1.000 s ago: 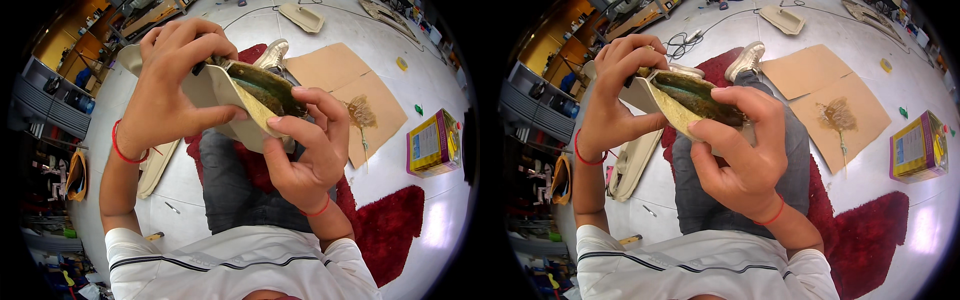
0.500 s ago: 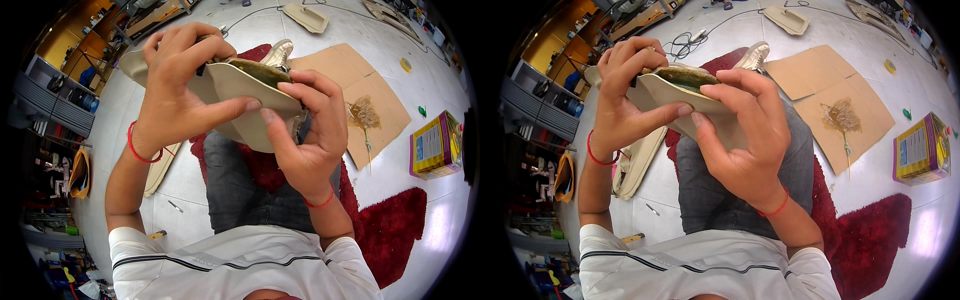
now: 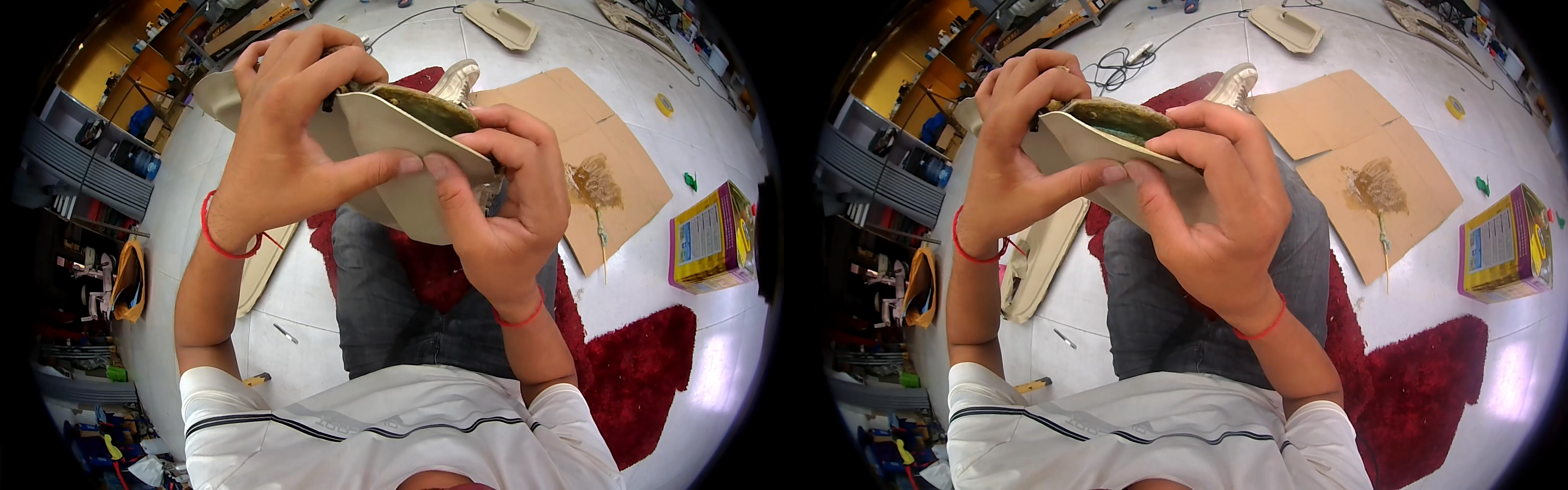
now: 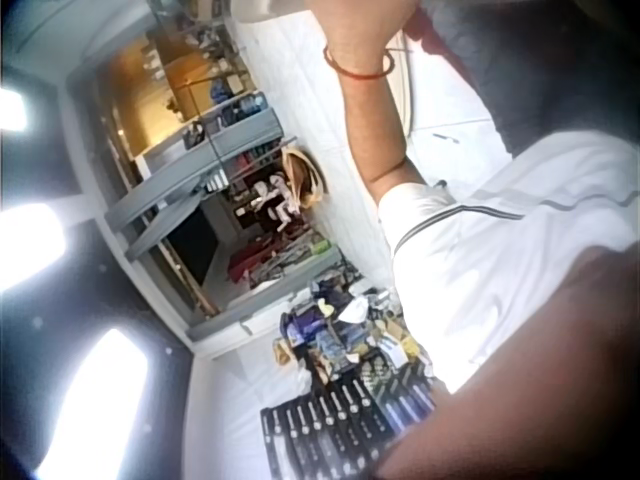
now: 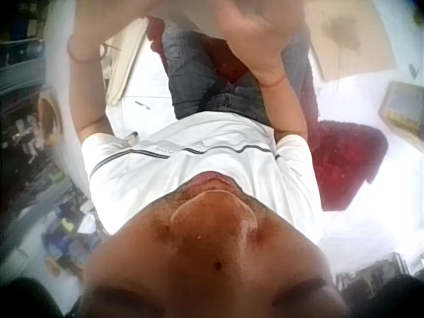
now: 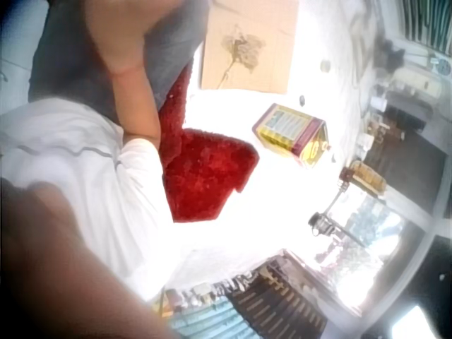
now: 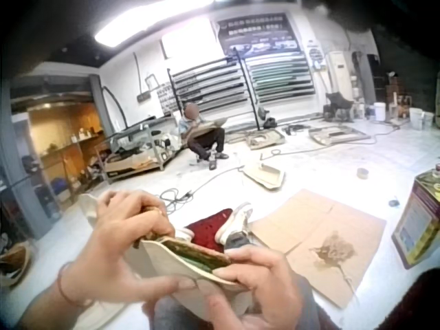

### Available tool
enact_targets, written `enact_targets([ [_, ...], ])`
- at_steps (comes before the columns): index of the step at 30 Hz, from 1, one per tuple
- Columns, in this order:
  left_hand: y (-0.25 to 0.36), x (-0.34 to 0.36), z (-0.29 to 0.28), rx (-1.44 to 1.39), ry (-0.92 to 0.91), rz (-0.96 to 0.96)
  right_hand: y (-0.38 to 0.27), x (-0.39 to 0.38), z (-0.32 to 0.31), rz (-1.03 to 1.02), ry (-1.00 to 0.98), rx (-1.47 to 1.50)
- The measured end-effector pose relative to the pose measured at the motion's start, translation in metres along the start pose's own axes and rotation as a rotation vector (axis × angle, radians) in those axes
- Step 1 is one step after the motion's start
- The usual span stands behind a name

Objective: The person sits on the floor and uses a brush to apply a substance to a beige plastic part. They then peel off a yellow tape strip and press the edges of the part by hand.

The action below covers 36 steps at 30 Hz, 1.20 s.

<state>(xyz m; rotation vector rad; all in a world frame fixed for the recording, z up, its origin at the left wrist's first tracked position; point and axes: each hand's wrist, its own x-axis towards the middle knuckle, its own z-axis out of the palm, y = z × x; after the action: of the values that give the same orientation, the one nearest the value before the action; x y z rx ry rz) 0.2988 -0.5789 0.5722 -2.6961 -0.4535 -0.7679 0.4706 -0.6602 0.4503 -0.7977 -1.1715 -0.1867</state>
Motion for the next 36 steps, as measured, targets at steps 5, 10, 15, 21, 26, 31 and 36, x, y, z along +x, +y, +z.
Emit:
enact_targets([
  [5,0.0,-0.003,0.0,0.004,0.009,-0.024,0.002,-0.001,0.006,0.002,0.028,0.007],
  [10,-0.004,-0.01,0.004,0.022,0.025,-0.072,0.004,-0.003,0.01,0.021,0.021,0.015],
  [15,-0.009,-0.014,0.005,0.057,0.024,-0.062,0.005,-0.004,0.012,0.03,0.003,0.033],
  [21,-0.007,-0.012,-0.002,0.029,-0.017,0.0,0.006,-0.004,0.005,0.001,-0.083,0.081],
  [26,-0.005,-0.012,-0.003,0.019,-0.043,-0.025,0.012,-0.011,0.004,-0.064,-0.086,0.1],
  [31,0.007,-0.009,0.007,0.026,0.03,-0.039,0.017,-0.013,-0.006,-0.004,-0.11,0.084],
  [36,0.016,-0.006,0.016,0.058,0.018,-0.026,0.028,-0.017,-0.014,0.108,-0.085,0.153],
])
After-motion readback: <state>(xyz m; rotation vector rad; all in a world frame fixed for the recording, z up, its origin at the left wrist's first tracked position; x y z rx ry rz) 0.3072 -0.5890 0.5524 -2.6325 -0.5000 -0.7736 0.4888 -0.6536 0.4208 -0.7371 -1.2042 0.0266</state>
